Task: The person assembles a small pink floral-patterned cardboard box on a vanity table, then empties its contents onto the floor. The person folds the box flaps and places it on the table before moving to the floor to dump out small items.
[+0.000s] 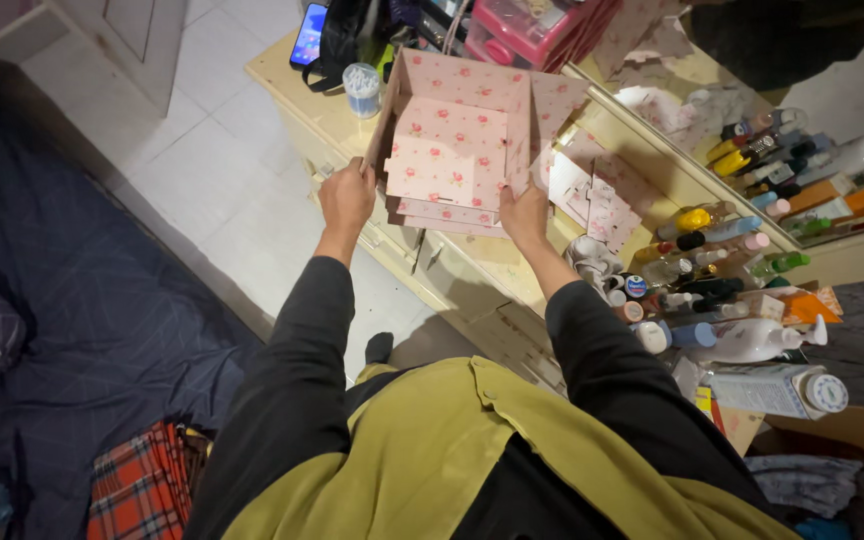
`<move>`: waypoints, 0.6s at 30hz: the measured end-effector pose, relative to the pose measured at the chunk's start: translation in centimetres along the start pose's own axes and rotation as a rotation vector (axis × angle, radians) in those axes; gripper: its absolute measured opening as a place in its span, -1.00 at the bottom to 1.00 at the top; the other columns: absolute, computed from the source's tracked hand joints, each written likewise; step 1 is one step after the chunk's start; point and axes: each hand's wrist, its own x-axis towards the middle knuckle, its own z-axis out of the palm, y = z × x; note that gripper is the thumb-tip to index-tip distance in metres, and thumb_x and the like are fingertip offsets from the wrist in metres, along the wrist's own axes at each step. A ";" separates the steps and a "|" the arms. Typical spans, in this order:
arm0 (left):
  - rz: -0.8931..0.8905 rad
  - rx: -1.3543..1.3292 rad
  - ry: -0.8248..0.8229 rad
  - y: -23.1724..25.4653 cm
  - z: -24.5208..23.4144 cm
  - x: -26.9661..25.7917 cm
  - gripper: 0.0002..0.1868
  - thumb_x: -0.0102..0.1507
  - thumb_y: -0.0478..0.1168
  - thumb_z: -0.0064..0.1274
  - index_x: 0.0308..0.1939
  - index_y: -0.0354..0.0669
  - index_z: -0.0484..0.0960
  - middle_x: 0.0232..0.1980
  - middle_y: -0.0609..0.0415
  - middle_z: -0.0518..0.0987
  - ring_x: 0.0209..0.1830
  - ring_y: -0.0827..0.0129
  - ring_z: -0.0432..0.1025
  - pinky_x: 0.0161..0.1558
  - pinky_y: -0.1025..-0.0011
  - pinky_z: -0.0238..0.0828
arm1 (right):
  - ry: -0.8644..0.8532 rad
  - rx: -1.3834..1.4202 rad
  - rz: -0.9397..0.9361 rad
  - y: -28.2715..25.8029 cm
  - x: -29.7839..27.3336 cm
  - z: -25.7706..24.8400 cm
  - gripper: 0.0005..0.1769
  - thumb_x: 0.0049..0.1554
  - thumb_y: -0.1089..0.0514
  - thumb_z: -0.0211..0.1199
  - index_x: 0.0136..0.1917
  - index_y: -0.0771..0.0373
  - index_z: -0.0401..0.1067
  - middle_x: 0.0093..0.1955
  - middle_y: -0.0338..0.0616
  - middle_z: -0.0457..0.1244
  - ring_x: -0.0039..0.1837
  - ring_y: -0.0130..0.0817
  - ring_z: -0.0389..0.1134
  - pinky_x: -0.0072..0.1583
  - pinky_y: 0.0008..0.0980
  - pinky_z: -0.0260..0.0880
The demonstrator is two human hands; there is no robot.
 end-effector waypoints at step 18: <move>0.169 -0.035 0.107 -2.7 1.6 0.5 -0.86 0.30 -0.24 0.07 -0.30 -0.21 0.64 -0.50 -0.21 0.58 -0.51 -0.12 0.51 -0.41 0.03 0.46 | 0.005 0.025 0.098 -0.7 0.0 -0.1 -0.59 0.08 0.22 0.26 0.16 0.51 0.44 -0.07 0.36 0.38 0.01 0.20 0.46 0.10 -0.06 0.44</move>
